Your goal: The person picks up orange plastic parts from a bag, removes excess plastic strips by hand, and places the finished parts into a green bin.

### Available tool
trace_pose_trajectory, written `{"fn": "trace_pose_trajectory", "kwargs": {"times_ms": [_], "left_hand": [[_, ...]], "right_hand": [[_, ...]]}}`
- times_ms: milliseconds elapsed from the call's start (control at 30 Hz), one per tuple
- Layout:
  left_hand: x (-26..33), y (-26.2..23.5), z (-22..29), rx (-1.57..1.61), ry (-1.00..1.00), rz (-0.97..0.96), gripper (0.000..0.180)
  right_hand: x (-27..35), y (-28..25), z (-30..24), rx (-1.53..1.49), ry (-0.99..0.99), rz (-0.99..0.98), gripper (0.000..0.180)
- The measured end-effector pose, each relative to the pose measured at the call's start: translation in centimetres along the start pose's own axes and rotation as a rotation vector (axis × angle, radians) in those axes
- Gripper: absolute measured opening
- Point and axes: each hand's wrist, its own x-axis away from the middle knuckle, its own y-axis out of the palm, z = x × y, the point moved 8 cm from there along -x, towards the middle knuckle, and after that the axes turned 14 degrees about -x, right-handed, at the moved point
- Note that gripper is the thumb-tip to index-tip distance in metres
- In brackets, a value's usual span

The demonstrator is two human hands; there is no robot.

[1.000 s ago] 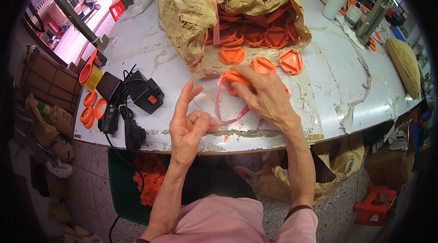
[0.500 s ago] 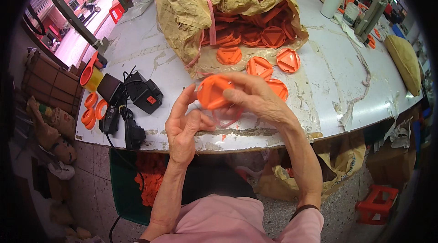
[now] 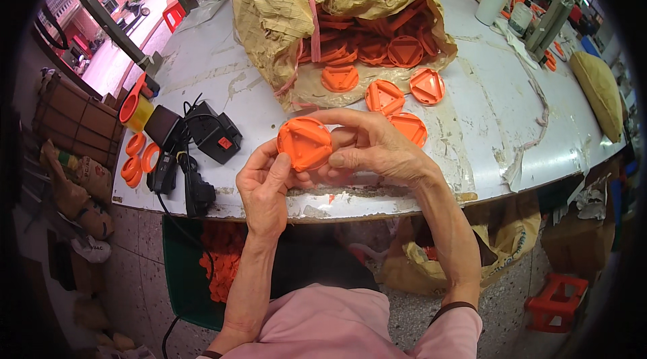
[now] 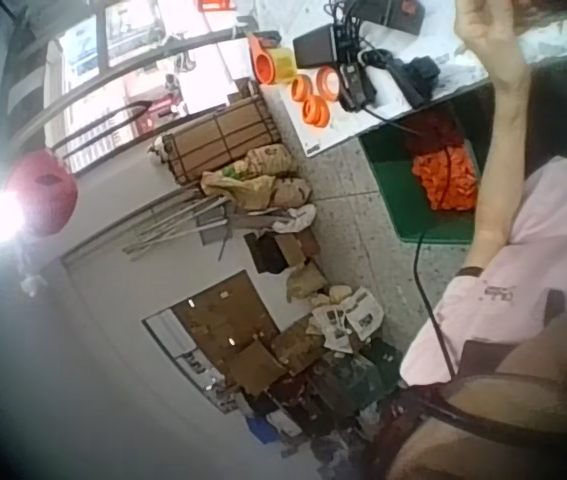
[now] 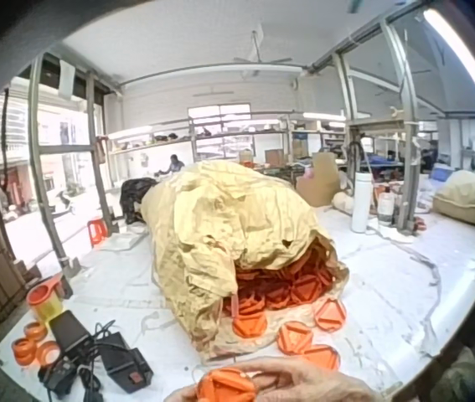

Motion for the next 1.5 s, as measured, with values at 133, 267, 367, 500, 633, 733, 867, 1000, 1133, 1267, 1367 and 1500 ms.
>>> {"fn": "trace_pose_trajectory", "kwargs": {"times_ms": [133, 267, 367, 500, 633, 733, 867, 1000, 1133, 1267, 1367, 1500], "left_hand": [[0.0, -0.1, 0.3, -0.025, 0.038, 0.004, 0.031], [0.1, -0.1, 0.3, -0.017, 0.03, 0.004, 0.032], [0.1, -0.1, 0.2, -0.015, 0.012, -0.001, 0.034], [0.1, 0.0, 0.0, -0.015, 0.009, -0.013, 0.033], [0.2, 0.1, 0.2, -0.034, 0.016, -0.019, 0.033], [0.2, 0.0, 0.0, -0.02, 0.015, -0.032, 0.033], [0.3, 0.1, 0.2, -0.027, 0.027, -0.031, 0.033], [0.4, 0.1, 0.1, -0.06, 0.021, -0.041, 0.032], [0.4, 0.0, 0.0, -0.074, 0.016, -0.053, 0.032], [0.5, 0.2, 0.1, -0.062, 0.028, -0.061, 0.031], [0.5, 0.2, 0.2, -0.061, 0.016, -0.053, 0.03], [0.4, 0.3, 0.2, -0.046, 0.031, -0.048, 0.031]], "right_hand": [[0.0, 0.1, -0.1, -0.023, 0.008, 0.026, 0.057], [-0.2, -0.2, 0.1, -0.028, -0.021, 0.001, 0.054], [-0.1, -0.2, 0.2, -0.058, -0.008, 0.033, 0.052], [-0.2, -1.0, 0.2, -0.03, -0.013, 0.084, 0.048], [-0.2, -1.0, -0.2, 0.012, -0.044, 0.095, 0.043], [-0.3, -1.2, 0.0, 0.019, -0.053, 0.092, 0.042], [-0.2, -1.0, -0.2, 0.024, -0.052, 0.11, 0.041], [-0.3, -1.4, 0.0, 0.05, -0.06, 0.118, 0.041], [-0.3, -1.4, 0.1, 0.029, -0.053, 0.132, 0.041], [-0.3, -1.5, 0.1, 0.041, -0.053, 0.147, 0.039], [-0.3, -1.5, 0.1, 0.04, -0.051, 0.144, 0.039], [-0.3, -1.7, 0.2, -0.001, -0.071, 0.159, 0.045]]}}
